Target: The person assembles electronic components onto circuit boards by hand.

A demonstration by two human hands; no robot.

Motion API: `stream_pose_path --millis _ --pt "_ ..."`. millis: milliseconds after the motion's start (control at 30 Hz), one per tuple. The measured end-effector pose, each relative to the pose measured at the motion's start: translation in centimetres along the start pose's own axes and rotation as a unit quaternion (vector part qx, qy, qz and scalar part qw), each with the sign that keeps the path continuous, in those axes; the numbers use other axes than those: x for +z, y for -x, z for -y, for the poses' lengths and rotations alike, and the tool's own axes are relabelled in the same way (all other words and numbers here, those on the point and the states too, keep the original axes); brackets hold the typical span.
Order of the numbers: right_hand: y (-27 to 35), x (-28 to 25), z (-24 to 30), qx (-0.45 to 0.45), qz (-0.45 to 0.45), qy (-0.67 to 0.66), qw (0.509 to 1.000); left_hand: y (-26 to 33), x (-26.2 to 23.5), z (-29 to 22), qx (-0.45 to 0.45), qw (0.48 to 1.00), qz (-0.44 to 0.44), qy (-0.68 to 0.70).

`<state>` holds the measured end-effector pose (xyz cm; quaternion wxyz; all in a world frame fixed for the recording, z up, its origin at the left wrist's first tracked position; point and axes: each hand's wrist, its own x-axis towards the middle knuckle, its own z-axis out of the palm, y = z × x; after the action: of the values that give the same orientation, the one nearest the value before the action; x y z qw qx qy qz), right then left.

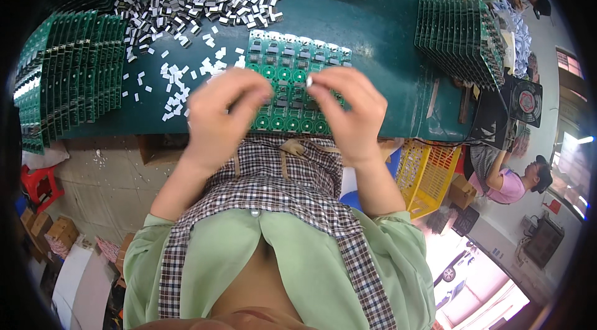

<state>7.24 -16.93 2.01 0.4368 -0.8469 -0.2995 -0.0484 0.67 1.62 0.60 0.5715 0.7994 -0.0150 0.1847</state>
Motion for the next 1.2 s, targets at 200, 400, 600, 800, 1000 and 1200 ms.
stream_pose_path --millis 200,400,600,800,1000,1200 --pt "-0.7 0.0 -2.1 -0.043 0.011 0.213 0.976 -2.5 -4.1 3.5 -0.024 0.894 -0.109 -0.435" --pt "-1.0 0.0 -1.9 -0.043 0.040 0.227 0.972 -2.1 -4.4 4.1 -0.041 0.929 -0.093 -0.356" --pt "-0.9 -0.1 -2.0 -0.047 0.040 0.251 0.966 -1.7 -3.5 2.6 -0.061 0.992 -0.059 -0.096" --pt "-0.3 0.2 1.2 0.053 0.061 0.042 0.996 0.5 -0.2 0.3 -0.221 0.913 0.027 0.342" --pt "1.0 0.8 1.4 0.041 0.053 -0.147 0.987 1.4 1.4 -0.1 -0.195 0.919 0.044 0.340" --pt "1.1 0.5 1.5 0.046 0.066 -0.200 0.977 1.4 1.4 0.3 -0.124 0.954 0.085 0.258"
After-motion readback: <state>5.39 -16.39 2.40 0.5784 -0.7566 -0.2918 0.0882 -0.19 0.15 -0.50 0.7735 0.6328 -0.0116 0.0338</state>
